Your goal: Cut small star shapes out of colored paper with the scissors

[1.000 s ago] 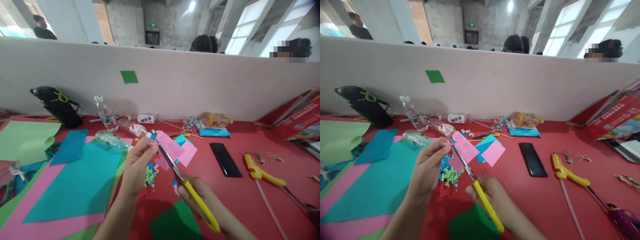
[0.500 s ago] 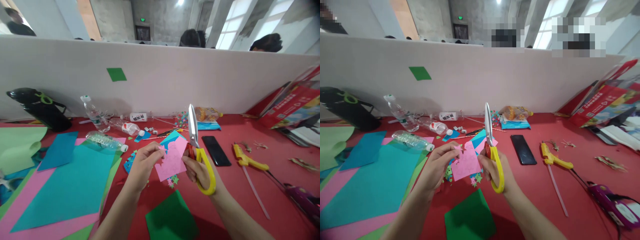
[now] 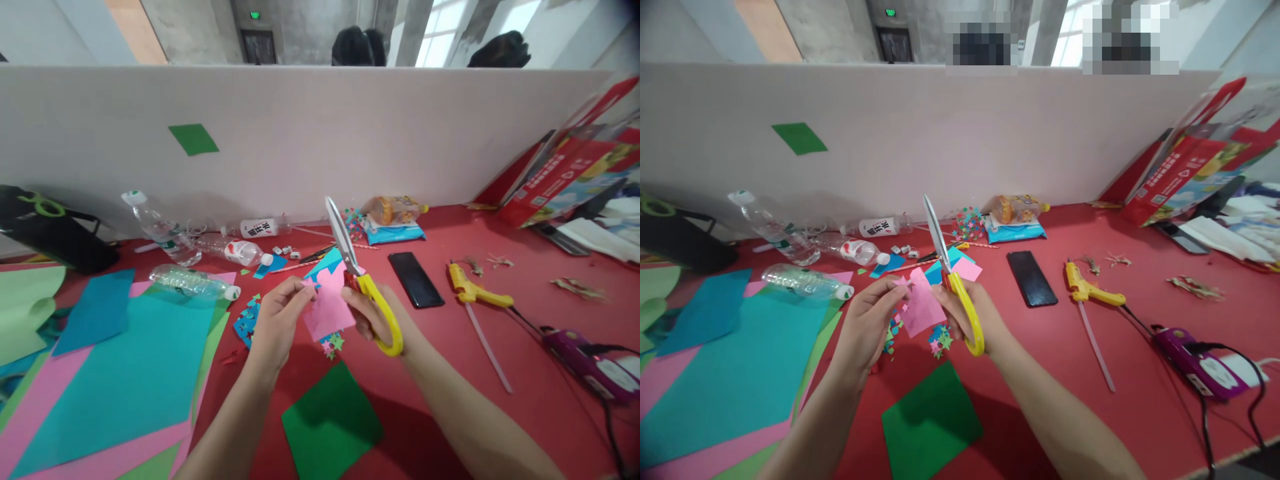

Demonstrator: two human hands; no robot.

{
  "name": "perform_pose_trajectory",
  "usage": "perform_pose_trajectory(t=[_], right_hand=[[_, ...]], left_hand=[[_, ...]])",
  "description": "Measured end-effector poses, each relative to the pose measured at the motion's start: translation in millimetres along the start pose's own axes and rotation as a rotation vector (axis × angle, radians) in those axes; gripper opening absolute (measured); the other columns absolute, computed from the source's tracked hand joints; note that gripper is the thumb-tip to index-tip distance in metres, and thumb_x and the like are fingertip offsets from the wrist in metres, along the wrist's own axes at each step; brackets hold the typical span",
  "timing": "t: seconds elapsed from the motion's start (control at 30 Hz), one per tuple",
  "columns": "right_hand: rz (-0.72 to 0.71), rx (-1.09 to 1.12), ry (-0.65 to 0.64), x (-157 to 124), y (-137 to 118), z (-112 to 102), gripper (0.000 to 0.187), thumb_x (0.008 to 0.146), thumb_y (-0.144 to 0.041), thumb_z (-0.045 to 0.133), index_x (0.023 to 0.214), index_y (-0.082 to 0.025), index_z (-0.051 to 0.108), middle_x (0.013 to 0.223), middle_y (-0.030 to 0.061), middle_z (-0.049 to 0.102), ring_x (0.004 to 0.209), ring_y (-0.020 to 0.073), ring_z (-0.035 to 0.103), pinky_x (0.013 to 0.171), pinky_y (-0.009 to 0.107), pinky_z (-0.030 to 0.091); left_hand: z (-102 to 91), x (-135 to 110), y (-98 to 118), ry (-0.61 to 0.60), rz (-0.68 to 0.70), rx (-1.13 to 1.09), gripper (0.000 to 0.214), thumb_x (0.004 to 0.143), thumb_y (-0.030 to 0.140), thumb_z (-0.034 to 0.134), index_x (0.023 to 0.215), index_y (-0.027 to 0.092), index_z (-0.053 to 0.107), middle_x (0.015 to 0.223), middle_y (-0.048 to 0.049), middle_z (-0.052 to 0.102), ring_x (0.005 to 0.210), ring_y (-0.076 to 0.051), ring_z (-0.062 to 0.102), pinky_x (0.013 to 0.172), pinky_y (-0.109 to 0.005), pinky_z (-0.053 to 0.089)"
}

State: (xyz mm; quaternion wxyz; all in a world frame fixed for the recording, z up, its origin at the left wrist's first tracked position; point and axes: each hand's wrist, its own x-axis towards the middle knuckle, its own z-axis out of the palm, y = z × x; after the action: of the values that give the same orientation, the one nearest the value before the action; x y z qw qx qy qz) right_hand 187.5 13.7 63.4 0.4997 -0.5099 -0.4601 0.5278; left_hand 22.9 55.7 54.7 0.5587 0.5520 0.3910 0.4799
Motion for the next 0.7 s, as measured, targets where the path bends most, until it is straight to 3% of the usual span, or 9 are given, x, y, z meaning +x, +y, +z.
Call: perform_pose_trajectory(t=[0.17, 0.33, 0.47, 0.57, 0.7], right_hand=[[-0.007, -0.02, 0.021, 2, 3, -3, 0.026, 0.076, -0.038, 0.066, 0.068, -0.022, 0.047, 0.036, -0.0124, 0.036, 0.027, 0.0061, 0.034, 0.029, 0.016, 0.027], [-0.083, -0.06, 0.205, 9, 3, -18, 0.025, 0.074, -0.034, 0.068, 0.069, -0.022, 0.048, 0.037, -0.0116, 0.039, 0.027, 0.0078, 0.04, 0.029, 0.016, 0.028], [-0.123, -0.021, 0.257, 12, 0, -30, 0.025, 0.075, -0.035, 0.066, 0.068, -0.022, 0.046, 0.037, -0.0123, 0.037, 0.027, 0.0065, 0.036, 0.03, 0.016, 0.029], [-0.128, -0.006, 0.233, 11, -2, -29, 0.027, 0.073, -0.036, 0.067, 0.066, -0.022, 0.045, 0.037, -0.0126, 0.035, 0.026, 0.0058, 0.034, 0.03, 0.016, 0.029], [-0.098, -0.017, 0.196, 8, -7, -23, 0.029, 0.07, -0.037, 0.069, 0.065, -0.022, 0.046, 0.037, -0.0121, 0.035, 0.026, 0.0059, 0.034, 0.029, 0.015, 0.027]], left_hand=[[1.8, 1, 0, -0.002, 0.0, 0.075, 0.015, 0.083, 0.032, 0.064, 0.074, 0.02, 0.064, 0.075, 0.0007, 0.059, 0.076, -0.014, 0.054, 0.074, -0.025, 0.041], [-13.0, 11, 5, 0.005, 0.129, 0.388, 0.017, 0.084, 0.033, 0.058, 0.073, 0.02, 0.06, 0.09, -0.0035, 0.063, 0.092, -0.02, 0.056, 0.085, -0.03, 0.042], [-28.2, 16, -13, -0.362, 0.03, 0.769, 0.022, 0.089, 0.033, 0.047, 0.076, 0.022, 0.06, 0.082, -0.0034, 0.066, 0.083, -0.021, 0.059, 0.077, -0.032, 0.043], [-24.2, 9, -34, -0.572, -0.012, 0.922, 0.025, 0.093, 0.033, 0.041, 0.09, 0.023, 0.064, 0.091, -0.0054, 0.07, 0.084, -0.023, 0.063, 0.077, -0.033, 0.043], [-10.6, 0, -47, -0.707, 0.084, 1.103, 0.036, 0.097, 0.032, 0.032, 0.1, 0.019, 0.065, 0.102, -0.0113, 0.071, 0.097, -0.027, 0.064, 0.084, -0.036, 0.042]])
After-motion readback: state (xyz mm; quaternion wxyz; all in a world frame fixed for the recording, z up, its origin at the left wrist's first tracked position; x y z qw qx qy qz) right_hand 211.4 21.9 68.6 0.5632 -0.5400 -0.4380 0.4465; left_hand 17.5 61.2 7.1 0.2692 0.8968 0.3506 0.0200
